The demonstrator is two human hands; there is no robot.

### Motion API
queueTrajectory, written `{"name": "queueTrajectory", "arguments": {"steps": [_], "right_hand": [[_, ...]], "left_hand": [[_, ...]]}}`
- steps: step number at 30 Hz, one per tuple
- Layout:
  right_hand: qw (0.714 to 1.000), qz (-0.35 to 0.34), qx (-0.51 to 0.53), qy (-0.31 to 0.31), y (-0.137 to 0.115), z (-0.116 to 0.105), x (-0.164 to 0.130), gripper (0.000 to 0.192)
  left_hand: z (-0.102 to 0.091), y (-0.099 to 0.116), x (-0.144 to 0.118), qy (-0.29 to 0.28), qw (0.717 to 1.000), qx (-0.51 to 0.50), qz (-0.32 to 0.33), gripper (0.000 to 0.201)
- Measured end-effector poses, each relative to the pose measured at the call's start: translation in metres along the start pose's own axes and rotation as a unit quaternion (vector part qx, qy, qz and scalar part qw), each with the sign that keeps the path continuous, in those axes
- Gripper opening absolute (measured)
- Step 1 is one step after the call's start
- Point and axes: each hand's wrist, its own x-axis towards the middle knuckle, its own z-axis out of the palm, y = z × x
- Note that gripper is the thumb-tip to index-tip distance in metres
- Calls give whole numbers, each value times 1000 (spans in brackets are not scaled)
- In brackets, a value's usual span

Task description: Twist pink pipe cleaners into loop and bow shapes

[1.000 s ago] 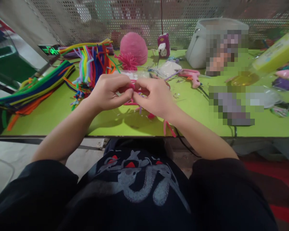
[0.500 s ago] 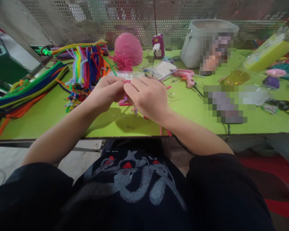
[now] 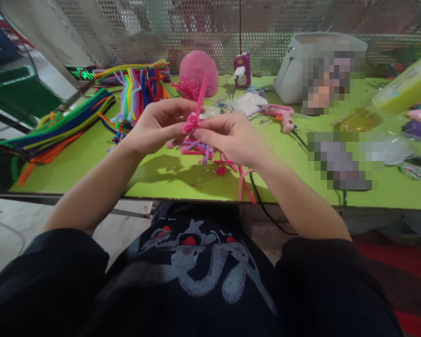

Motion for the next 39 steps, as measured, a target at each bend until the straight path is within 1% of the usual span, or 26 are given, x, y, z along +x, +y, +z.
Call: {"name": "queueTrajectory", "arguments": {"steps": [2, 3, 5, 7, 8, 9, 11, 12, 13, 16, 20, 22, 27, 31, 33, 35, 37, 39], "right_hand": [[998, 41, 24, -42, -1, -6, 0, 31], [995, 61, 39, -63, -1, -8, 1, 31], [986, 92, 86, -112, -2, -12, 2, 32], [969, 119, 147, -160, -2, -15, 4, 33], [959, 132, 174, -181, -2, -15, 5, 33], [950, 144, 194, -199, -3, -16, 5, 34], [938, 162, 209, -224, -4, -16, 5, 36], [935, 166, 210, -231, -4, -15, 5, 38], [935, 167, 209, -232, -5, -15, 5, 40], [942, 155, 209, -212, -6, -12, 4, 44], [947, 128, 240, -168, -8, -7, 2, 44], [954, 115, 242, -134, -7, -5, 1, 43], [985, 71, 148, -62, -2, -4, -1, 44], [993, 57, 99, -29, 2, -1, -1, 51], [997, 40, 64, 3, 2, 0, -1, 45], [999, 19, 28, 34, 0, 0, 0, 33], [999, 10, 11, 38, -3, -2, -1, 23], [999, 17, 15, 26, -8, -5, -2, 18]], "left_hand": [[-2, 3, 0, -19, 1000, 18, -5, 49], [-3, 4, 0, -19, 999, 30, 4, 52], [-6, 5, 2, 0, 997, 63, 39, 59], [-7, 7, 3, 21, 992, 95, 76, 66], [-7, 8, 3, 14, 991, 102, 80, 65], [-7, 10, 2, -7, 992, 101, 71, 61], [-5, 14, -1, -60, 996, 69, 23, 51], [-3, 16, -3, -74, 996, 44, -4, 48], [-1, 18, -4, -75, 997, 21, -26, 46], [4, 19, -8, -33, 998, -13, -49, 39], [10, 15, -8, 21, 999, -9, -40, 35], [13, 13, -9, 43, 999, -3, -32, 34], [20, 6, -10, 50, 999, 1, 8, 32], [22, 4, -9, 76, 997, 6, 30, 30], [22, 5, -7, 86, 995, -2, 45, 30], [22, 5, -6, 96, 994, 7, 60, 36], [21, 4, -4, 103, 991, 35, 80, 46], [19, 1, -2, 100, 986, 64, 115, 55]]}}
